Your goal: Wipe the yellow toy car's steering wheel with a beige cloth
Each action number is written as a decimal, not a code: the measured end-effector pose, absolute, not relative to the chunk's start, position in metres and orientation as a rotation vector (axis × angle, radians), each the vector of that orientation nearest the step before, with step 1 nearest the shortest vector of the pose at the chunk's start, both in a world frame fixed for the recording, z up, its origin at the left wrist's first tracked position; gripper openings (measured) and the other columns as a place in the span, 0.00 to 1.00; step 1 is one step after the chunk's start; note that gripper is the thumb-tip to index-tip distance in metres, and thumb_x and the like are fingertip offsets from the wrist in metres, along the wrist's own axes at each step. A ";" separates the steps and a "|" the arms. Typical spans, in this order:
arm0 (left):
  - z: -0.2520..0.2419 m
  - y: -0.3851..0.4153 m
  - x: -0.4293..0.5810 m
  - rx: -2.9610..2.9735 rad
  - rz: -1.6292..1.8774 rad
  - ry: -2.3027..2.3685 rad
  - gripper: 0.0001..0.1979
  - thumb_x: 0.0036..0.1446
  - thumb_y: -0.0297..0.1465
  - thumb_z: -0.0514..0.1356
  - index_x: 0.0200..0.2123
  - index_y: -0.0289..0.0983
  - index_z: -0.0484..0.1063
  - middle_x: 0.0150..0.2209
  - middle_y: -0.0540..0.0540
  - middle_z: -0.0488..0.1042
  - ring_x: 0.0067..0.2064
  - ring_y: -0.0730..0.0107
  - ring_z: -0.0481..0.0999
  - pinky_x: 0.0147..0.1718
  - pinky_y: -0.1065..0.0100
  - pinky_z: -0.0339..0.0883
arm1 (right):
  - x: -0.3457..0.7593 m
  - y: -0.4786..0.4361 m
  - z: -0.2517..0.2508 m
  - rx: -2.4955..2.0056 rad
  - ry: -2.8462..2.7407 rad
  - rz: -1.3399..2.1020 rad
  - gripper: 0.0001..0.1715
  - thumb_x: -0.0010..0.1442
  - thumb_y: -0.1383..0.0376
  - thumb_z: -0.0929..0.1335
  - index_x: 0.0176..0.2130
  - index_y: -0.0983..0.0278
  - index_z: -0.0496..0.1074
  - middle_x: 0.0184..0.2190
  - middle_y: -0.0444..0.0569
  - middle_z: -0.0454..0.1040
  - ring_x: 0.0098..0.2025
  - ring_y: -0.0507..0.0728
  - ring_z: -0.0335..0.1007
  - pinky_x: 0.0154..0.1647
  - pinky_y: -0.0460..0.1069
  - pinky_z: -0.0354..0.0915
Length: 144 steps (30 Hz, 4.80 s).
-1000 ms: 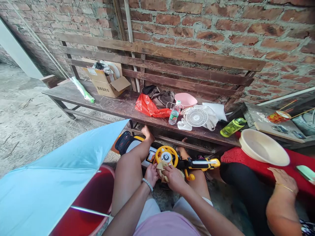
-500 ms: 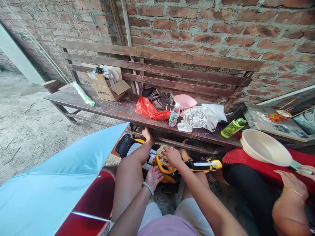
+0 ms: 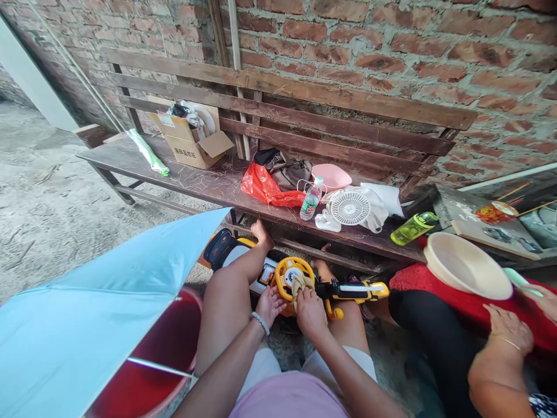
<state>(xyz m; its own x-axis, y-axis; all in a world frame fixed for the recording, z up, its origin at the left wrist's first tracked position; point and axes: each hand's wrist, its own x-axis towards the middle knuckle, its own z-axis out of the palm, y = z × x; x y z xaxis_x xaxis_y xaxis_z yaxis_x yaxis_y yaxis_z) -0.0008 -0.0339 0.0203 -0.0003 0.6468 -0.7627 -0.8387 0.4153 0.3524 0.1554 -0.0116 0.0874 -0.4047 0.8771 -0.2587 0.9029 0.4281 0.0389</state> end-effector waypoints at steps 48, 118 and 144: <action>0.042 -0.062 0.017 0.942 1.174 1.500 0.42 0.41 0.21 0.67 0.64 0.40 0.73 0.82 0.36 0.46 0.83 0.41 0.30 0.78 0.44 0.22 | 0.143 0.087 0.104 1.482 2.556 -0.423 0.29 0.67 0.71 0.65 0.64 0.58 0.75 0.75 0.56 0.62 0.71 0.67 0.61 0.65 0.62 0.65; -0.012 -0.053 0.008 1.558 0.758 1.888 0.49 0.50 0.16 0.56 0.77 0.38 0.59 0.81 0.36 0.50 0.81 0.48 0.51 0.77 0.41 0.53 | 0.171 0.026 0.054 2.274 2.118 -1.334 0.18 0.62 0.64 0.68 0.51 0.60 0.77 0.39 0.51 0.84 0.43 0.61 0.81 0.44 0.49 0.71; -0.004 -0.053 0.004 1.483 0.837 1.796 0.48 0.52 0.17 0.57 0.78 0.38 0.58 0.83 0.39 0.43 0.80 0.45 0.52 0.77 0.45 0.55 | 0.281 0.071 0.081 2.302 2.418 -0.958 0.22 0.68 0.55 0.63 0.47 0.63 0.80 0.45 0.57 0.84 0.47 0.64 0.81 0.51 0.54 0.74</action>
